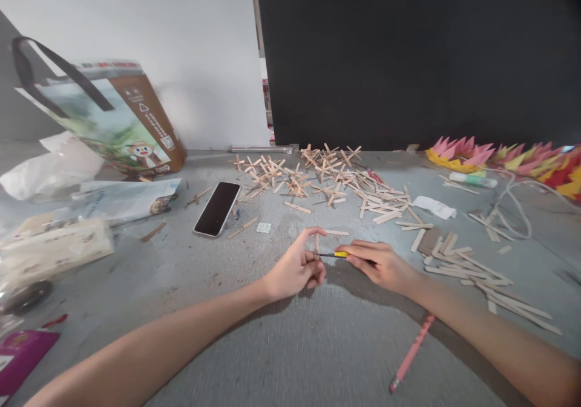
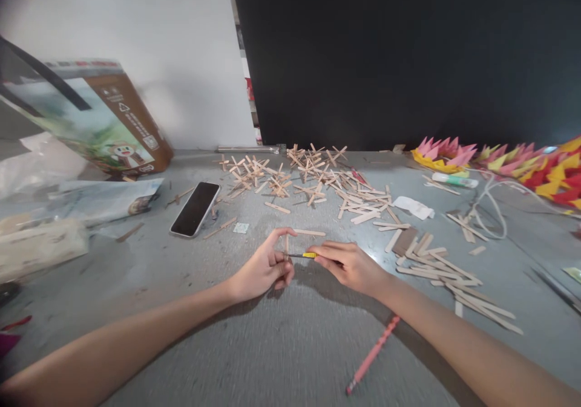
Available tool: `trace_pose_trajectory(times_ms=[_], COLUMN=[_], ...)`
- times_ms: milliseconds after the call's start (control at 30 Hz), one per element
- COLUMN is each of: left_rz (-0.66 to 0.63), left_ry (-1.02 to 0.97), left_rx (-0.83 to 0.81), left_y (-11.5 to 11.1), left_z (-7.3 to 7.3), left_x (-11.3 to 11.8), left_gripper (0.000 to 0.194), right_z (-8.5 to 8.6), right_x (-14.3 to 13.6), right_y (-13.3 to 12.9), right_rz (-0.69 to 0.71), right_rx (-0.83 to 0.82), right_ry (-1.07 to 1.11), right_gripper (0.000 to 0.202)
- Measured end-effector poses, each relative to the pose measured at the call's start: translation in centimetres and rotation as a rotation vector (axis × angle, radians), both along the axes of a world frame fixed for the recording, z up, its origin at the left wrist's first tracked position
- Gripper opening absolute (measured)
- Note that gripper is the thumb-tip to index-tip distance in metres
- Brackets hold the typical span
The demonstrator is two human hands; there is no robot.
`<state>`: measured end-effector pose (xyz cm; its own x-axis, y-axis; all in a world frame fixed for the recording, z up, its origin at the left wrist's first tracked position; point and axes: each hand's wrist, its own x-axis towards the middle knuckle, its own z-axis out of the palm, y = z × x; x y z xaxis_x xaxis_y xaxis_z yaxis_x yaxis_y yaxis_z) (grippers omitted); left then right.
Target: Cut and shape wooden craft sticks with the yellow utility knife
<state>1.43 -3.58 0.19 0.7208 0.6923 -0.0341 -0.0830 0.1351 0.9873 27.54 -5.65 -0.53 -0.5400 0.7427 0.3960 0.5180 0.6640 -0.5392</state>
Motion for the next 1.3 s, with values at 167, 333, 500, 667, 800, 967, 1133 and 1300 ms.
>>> trace_pose_trajectory(times_ms=[167, 333, 500, 667, 800, 967, 1133, 1300], left_rz=[-0.003, 0.006, 0.002, 0.018, 0.027, 0.044, 0.026, 0.037], left_ry=[0.011, 0.023, 0.007, 0.012, 0.005, 0.012, 0.006, -0.011], left_rx=[0.006, 0.021, -0.016, -0.02, -0.014, -0.005, -0.037, -0.022], left_y=[-0.24, -0.35, -0.25, -0.38, -0.54, -0.58, -0.53, -0.59], left_z=[0.31, 0.22, -0.15, 0.01, 0.28, 0.28, 0.14, 0.19], left_x=[0.02, -0.03, 0.06, 0.23, 0.15, 0.16, 0.31, 0.23], left_gripper=[0.046, 0.044, 0.05, 0.055, 0.05, 0.048, 0.051, 0.047], right_z=[0.23, 0.21, 0.14, 0.27, 0.42, 0.21, 0.18, 0.32], right_x=[0.15, 0.38, 0.18, -0.14, 0.21, 0.49, 0.06, 0.3], right_y=[0.0, -0.04, 0.04, 0.1, 0.0, 0.01, 0.08, -0.01], right_rz=[-0.005, -0.011, -0.005, 0.011, -0.006, -0.013, 0.004, -0.019], right_rx=[-0.004, 0.019, 0.035, 0.037, 0.025, 0.002, 0.013, 0.005], right_ry=[0.028, 0.04, 0.017, 0.022, 0.041, 0.031, 0.027, 0.021], right_gripper=[0.032, 0.031, 0.03, 0.03, 0.029, 0.029, 0.031, 0.032])
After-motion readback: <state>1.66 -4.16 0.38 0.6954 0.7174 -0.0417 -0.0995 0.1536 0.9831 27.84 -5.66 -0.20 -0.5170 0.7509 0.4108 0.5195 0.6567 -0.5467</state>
